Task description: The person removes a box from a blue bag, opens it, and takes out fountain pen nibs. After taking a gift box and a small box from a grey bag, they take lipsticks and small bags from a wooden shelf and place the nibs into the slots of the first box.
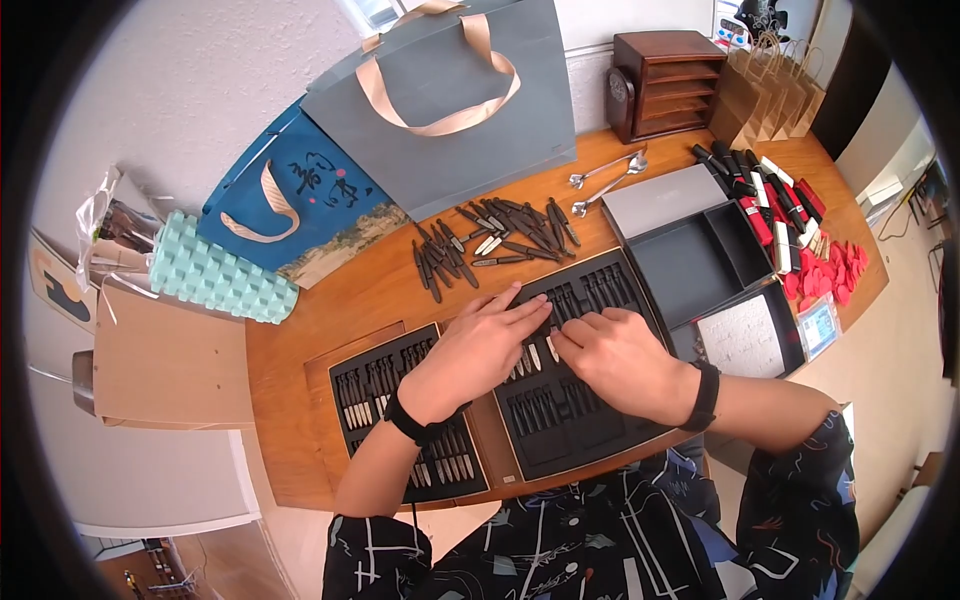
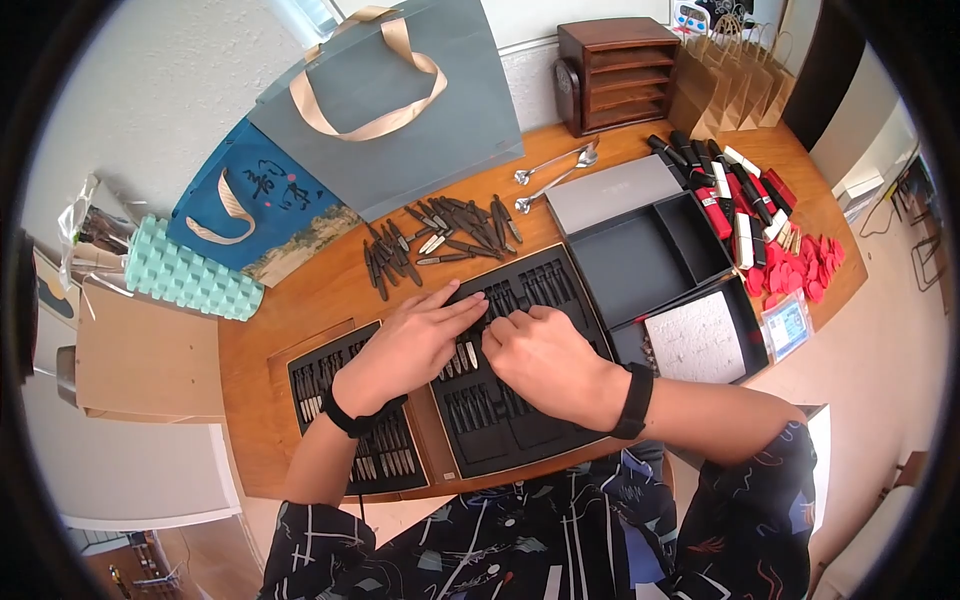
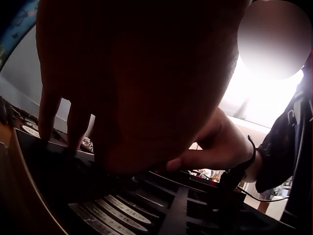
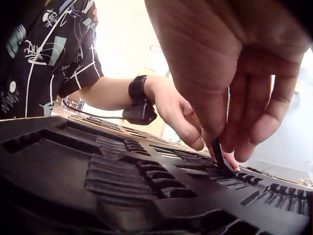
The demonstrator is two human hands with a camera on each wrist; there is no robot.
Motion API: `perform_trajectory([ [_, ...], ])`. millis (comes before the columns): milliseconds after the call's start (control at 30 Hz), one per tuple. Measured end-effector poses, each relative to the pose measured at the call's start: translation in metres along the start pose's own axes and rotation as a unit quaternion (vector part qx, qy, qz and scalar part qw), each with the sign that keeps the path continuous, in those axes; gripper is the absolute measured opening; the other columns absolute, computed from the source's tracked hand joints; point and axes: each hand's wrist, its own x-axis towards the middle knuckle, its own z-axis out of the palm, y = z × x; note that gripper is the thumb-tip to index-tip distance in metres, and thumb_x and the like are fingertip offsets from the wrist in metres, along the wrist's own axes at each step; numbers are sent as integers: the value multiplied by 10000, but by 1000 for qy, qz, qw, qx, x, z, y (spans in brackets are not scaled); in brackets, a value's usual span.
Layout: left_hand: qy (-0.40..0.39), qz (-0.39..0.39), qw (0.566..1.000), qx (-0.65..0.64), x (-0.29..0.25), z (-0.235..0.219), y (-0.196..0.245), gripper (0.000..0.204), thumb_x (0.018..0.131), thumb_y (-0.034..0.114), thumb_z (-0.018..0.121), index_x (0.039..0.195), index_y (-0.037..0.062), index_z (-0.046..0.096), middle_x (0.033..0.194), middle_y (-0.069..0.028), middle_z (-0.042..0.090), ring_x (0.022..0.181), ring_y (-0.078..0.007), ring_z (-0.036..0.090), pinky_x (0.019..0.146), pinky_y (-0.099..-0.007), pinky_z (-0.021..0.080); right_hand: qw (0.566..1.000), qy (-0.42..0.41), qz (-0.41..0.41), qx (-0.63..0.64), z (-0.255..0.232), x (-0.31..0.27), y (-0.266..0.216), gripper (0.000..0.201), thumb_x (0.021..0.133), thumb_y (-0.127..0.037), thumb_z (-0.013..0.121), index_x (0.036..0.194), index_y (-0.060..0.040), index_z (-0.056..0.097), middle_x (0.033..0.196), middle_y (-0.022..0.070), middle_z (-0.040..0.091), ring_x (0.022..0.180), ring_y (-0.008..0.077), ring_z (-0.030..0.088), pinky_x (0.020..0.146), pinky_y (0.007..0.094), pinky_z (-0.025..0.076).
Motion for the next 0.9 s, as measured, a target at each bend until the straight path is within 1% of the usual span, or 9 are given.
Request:
perform_trajectory([
  [233,-3,7,999,47,-5,9,2,559,886,1,651,1442,44,623,1553,-94,577,1519,-334,429,1201,-493,412,998,-52,-3,-16,10,-2,-5,273,762,-115,696,1012,-6,704,903,79,682,867,246,721,781,345,545],
  [367,7,-9,997,76,-7,11,8,580,891,18,656,1467,52,602,1579,-88,548,1514,-330,433,1196,-495,416,996,-85,2,-16,11,-1,-8,242,744,-105,702,968,-14,693,891,87,683,867,246,718,781,339,540],
  [600,5,-22,994,105,-7,14,11,587,899,44,664,1482,66,591,1588,-76,537,1502,-329,446,1181,-483,430,996,-85,-2,-25,10,-2,-10,212,745,-110,703,938,-23,692,885,87,683,857,242,713,769,337,538],
  [667,5,-24,993,113,-7,16,13,584,902,50,666,1481,70,593,1594,-67,532,1502,-326,446,1178,-479,433,998,-63,-5,-27,12,-3,-11,112,746,-114,721,823,-38,750,843,94,694,808,229,703,740,336,544],
  [767,4,-30,992,125,-7,19,14,581,907,60,667,1483,79,595,1608,-50,519,1504,-320,447,1176,-480,435,997,-63,-8,-32,13,-4,-13,102,750,-119,719,800,-35,748,836,88,677,818,224,690,734,333,540],
  [900,-4,-38,989,146,-7,19,16,577,917,75,662,1490,91,594,1625,-36,503,1507,-315,445,1181,-499,428,997,-67,-6,-36,12,-7,-17,124,752,-126,723,811,-23,759,857,97,659,850,227,673,727,331,534],
])
